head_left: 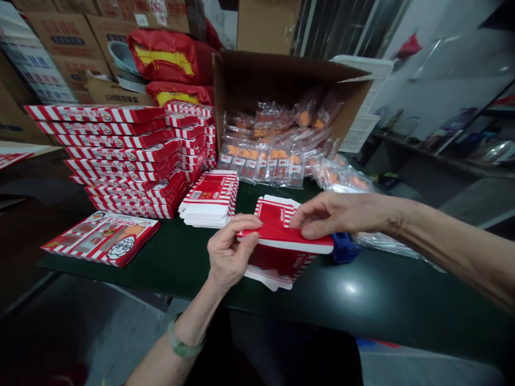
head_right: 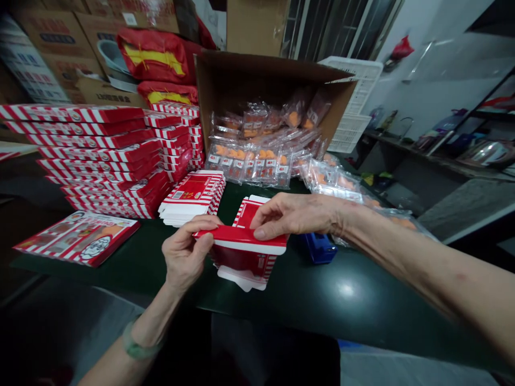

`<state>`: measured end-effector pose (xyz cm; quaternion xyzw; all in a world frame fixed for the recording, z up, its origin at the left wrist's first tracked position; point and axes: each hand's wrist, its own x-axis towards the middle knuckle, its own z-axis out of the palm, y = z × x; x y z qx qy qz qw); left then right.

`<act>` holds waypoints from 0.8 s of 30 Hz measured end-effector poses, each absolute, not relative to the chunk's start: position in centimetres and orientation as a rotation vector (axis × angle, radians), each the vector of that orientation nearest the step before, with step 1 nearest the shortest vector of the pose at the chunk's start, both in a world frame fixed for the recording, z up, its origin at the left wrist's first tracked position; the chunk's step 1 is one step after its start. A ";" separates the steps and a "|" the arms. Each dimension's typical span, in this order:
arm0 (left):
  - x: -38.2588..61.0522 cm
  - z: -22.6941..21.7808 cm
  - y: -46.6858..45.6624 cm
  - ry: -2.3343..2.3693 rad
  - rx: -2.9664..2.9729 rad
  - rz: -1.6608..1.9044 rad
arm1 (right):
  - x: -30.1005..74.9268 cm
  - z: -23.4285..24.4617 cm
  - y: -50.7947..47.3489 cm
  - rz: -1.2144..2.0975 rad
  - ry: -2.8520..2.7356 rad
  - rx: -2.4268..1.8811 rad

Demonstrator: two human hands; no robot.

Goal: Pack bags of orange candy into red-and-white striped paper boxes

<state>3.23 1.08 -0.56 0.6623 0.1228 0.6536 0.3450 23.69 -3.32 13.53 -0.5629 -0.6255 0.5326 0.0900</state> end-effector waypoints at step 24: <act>4.7 -0.4 0.7 0.430 1.542 1.728 | 21.8 12.2 -5.1 0.611 -2.369 -1.641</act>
